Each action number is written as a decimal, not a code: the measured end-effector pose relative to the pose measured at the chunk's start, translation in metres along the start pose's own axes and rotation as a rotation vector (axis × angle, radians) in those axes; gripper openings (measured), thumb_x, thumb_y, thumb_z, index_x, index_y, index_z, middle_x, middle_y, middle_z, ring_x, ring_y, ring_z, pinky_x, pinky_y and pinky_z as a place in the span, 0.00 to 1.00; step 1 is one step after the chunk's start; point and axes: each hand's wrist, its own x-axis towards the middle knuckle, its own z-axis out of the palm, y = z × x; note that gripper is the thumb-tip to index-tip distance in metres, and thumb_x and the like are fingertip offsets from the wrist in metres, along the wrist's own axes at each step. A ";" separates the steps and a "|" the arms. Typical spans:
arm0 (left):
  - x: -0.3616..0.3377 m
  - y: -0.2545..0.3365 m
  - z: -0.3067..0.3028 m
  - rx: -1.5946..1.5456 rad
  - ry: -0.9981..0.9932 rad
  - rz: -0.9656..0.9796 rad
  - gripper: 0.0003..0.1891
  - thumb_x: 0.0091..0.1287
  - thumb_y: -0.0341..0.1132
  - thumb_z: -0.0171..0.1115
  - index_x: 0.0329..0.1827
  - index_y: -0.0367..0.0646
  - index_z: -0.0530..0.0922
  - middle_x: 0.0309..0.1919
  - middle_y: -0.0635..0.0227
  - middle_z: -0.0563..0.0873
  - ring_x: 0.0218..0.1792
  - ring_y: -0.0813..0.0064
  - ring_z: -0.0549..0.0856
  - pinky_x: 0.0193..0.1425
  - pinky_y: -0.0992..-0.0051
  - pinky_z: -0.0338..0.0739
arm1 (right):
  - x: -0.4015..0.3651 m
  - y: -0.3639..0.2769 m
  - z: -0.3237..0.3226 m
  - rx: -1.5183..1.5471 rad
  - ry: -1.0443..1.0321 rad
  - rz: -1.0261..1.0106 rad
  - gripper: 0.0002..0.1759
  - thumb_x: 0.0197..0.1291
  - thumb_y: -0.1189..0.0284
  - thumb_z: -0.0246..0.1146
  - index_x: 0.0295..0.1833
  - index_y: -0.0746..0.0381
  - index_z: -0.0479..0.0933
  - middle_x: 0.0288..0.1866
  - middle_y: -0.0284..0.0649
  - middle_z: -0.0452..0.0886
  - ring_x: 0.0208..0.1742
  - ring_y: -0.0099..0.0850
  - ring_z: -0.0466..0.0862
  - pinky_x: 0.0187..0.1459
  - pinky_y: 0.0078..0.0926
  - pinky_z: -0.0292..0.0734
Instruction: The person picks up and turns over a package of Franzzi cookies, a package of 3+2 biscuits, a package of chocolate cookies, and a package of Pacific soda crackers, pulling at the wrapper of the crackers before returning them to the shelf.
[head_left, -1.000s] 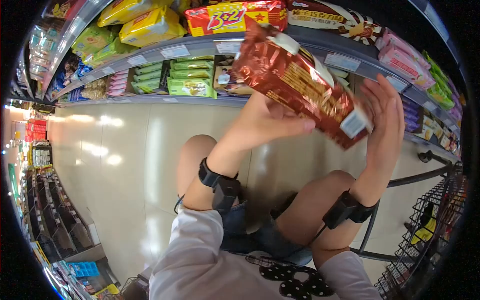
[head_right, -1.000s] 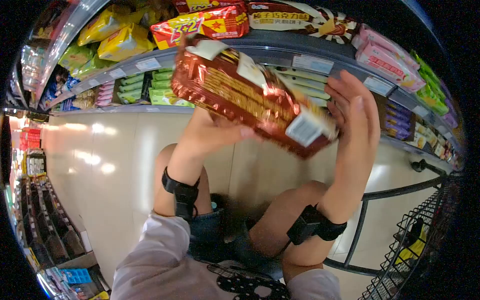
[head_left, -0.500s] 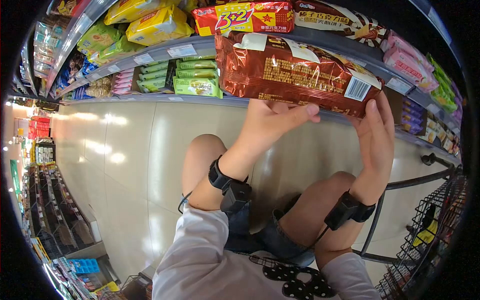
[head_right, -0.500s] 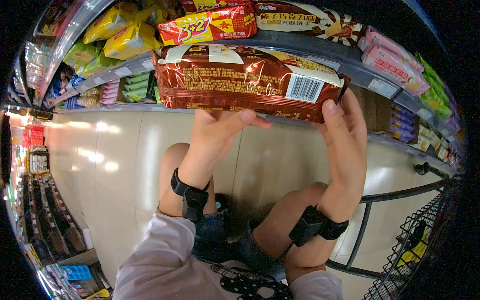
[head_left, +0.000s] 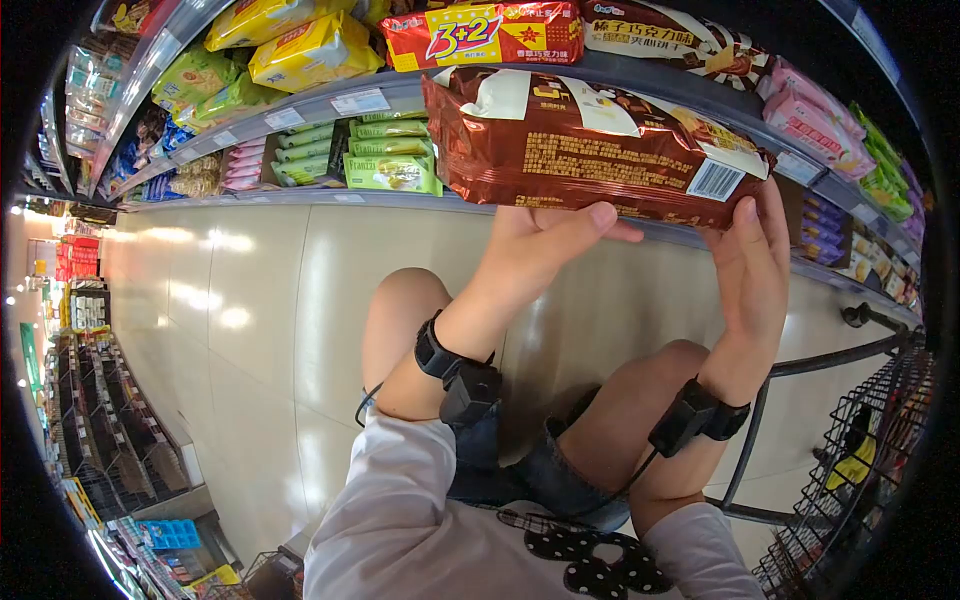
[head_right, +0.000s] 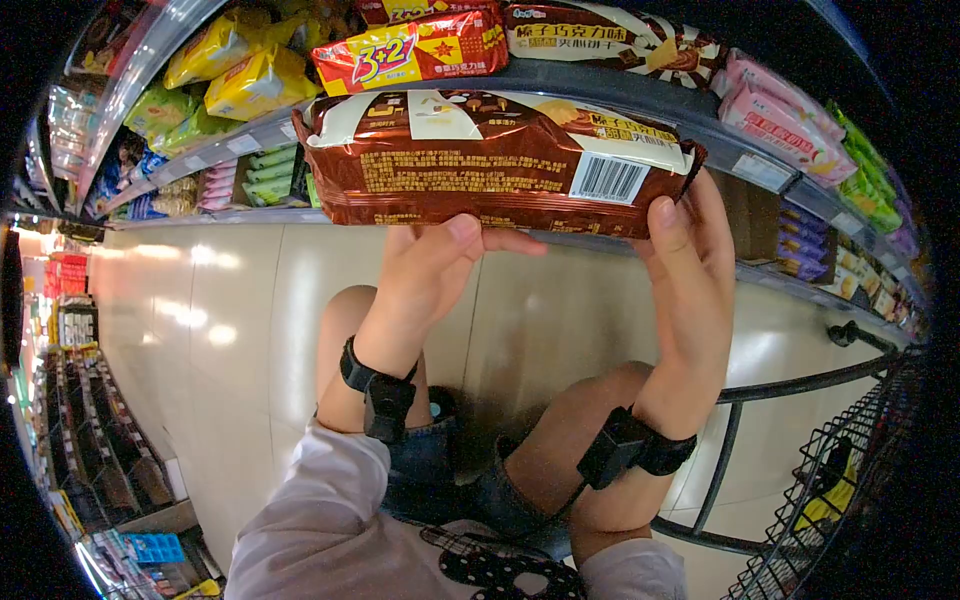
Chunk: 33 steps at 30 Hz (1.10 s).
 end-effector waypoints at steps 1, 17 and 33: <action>0.000 0.000 0.000 0.000 0.000 0.000 0.24 0.60 0.29 0.51 0.60 0.36 0.59 0.55 0.53 0.71 0.52 0.53 0.74 0.46 0.51 0.76 | 0.000 0.000 0.000 0.000 0.000 0.000 0.26 0.63 0.66 0.51 0.64 0.64 0.56 0.59 0.41 0.67 0.58 0.33 0.68 0.58 0.39 0.62; 0.005 0.005 0.001 0.070 0.076 -0.108 0.26 0.65 0.47 0.46 0.58 0.35 0.62 0.51 0.55 0.74 0.48 0.57 0.78 0.45 0.60 0.77 | -0.001 -0.001 0.006 -0.042 0.112 -0.070 0.26 0.56 0.68 0.61 0.59 0.65 0.64 0.53 0.40 0.72 0.53 0.25 0.71 0.52 0.22 0.66; 0.005 -0.001 -0.009 -0.070 0.040 -0.111 0.35 0.61 0.56 0.49 0.64 0.41 0.55 0.58 0.53 0.68 0.54 0.56 0.74 0.49 0.62 0.77 | 0.005 0.003 -0.007 -0.098 -0.108 -0.311 0.16 0.61 0.81 0.42 0.54 0.63 0.65 0.55 0.44 0.69 0.55 0.32 0.71 0.57 0.32 0.66</action>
